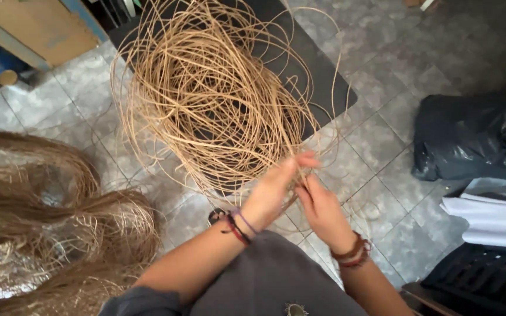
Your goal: Weaving and knotting natural fiber strands onto a circular frame to construct a large decorative object.
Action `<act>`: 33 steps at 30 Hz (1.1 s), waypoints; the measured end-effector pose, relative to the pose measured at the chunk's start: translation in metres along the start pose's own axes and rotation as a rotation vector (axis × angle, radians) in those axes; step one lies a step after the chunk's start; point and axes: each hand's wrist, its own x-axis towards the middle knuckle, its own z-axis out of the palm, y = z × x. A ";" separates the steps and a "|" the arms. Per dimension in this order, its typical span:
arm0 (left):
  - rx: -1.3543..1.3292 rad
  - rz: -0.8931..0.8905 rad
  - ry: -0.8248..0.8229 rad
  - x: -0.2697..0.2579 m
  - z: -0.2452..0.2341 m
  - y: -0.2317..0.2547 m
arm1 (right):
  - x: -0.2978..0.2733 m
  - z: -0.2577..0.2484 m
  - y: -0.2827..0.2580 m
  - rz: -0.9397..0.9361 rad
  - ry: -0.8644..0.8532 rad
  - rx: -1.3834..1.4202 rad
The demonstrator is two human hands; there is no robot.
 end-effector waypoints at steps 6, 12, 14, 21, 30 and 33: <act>-0.606 -0.029 0.142 0.039 -0.083 0.006 | -0.016 -0.028 0.052 0.113 -0.243 -0.028; -0.022 -0.057 -0.006 0.010 -0.025 0.026 | 0.004 0.007 -0.002 0.075 -0.010 0.349; -0.025 -0.092 -0.026 -0.007 -0.005 0.030 | 0.014 0.014 -0.014 0.086 0.022 0.297; 0.003 -0.082 0.336 0.021 -0.069 0.030 | -0.010 -0.008 0.036 0.060 -0.125 0.222; -0.243 -0.187 0.086 0.002 -0.051 -0.005 | -0.009 0.033 0.020 0.135 -0.005 0.543; -0.511 -0.238 -0.078 0.012 -0.071 0.021 | -0.017 0.010 0.025 0.263 0.007 0.077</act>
